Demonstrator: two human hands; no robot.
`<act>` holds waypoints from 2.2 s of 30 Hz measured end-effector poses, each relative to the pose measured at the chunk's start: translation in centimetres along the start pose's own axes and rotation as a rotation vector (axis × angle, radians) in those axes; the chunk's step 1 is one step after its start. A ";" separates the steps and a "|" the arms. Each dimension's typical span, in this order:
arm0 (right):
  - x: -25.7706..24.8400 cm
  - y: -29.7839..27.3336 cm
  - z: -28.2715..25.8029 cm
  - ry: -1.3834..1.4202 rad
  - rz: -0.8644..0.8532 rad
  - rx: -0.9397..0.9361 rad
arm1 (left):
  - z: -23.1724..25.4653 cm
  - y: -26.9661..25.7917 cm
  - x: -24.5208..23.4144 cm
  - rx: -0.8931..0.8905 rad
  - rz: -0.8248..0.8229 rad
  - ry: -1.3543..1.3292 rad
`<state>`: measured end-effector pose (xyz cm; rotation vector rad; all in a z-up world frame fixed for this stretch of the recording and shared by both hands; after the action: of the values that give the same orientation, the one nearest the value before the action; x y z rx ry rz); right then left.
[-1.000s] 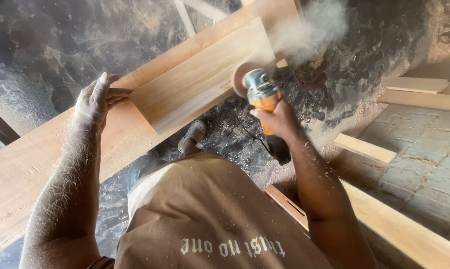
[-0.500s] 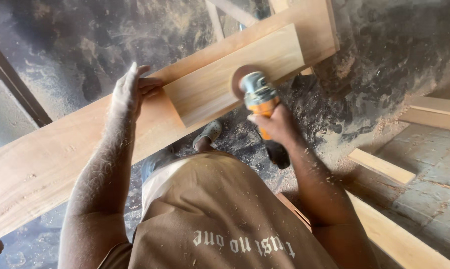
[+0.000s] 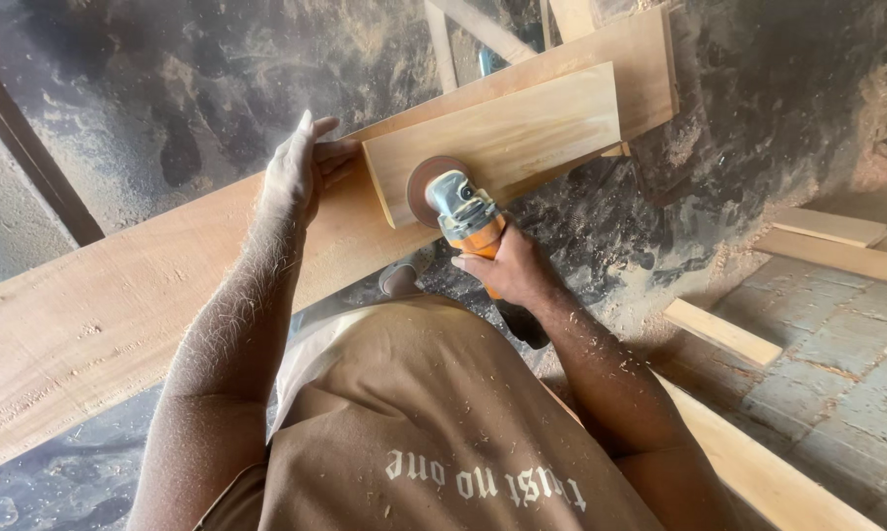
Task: The person uses an angle grinder with a sanding disc to smooth the surfaces of a rectangular wooden block. They systematically sand the top, sides, and edges, flipping the block to access different faces. The person finishes by placing the sanded block on a larger wooden plank.
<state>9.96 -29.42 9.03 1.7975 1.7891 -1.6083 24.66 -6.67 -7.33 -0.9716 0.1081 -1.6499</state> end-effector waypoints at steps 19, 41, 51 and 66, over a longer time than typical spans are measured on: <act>-10.0 3.2 9.8 0.171 0.165 0.292 | 1.3 0.8 2.7 0.233 0.026 0.992; 0.4 2.1 -2.8 0.022 0.036 -0.137 | 2.1 0.9 -2.3 0.123 0.173 0.021; -7.2 3.2 7.4 0.211 0.133 0.203 | 1.8 0.5 5.0 0.359 0.007 1.073; -12.8 3.7 14.4 0.249 0.257 0.276 | 1.1 0.8 3.8 0.378 0.084 0.899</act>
<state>8.37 -48.90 10.18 2.3323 1.3945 -1.6527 26.00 -9.67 -5.01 0.1034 0.4132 -1.8287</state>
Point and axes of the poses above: each hand's wrist, its own y-axis towards the middle knuckle, its own x-axis out of the palm, z = x × y, the point moved 9 cm from there along y, towards the middle knuckle, and after that the axes turned 7 degrees about z, right-handed, at the moved point
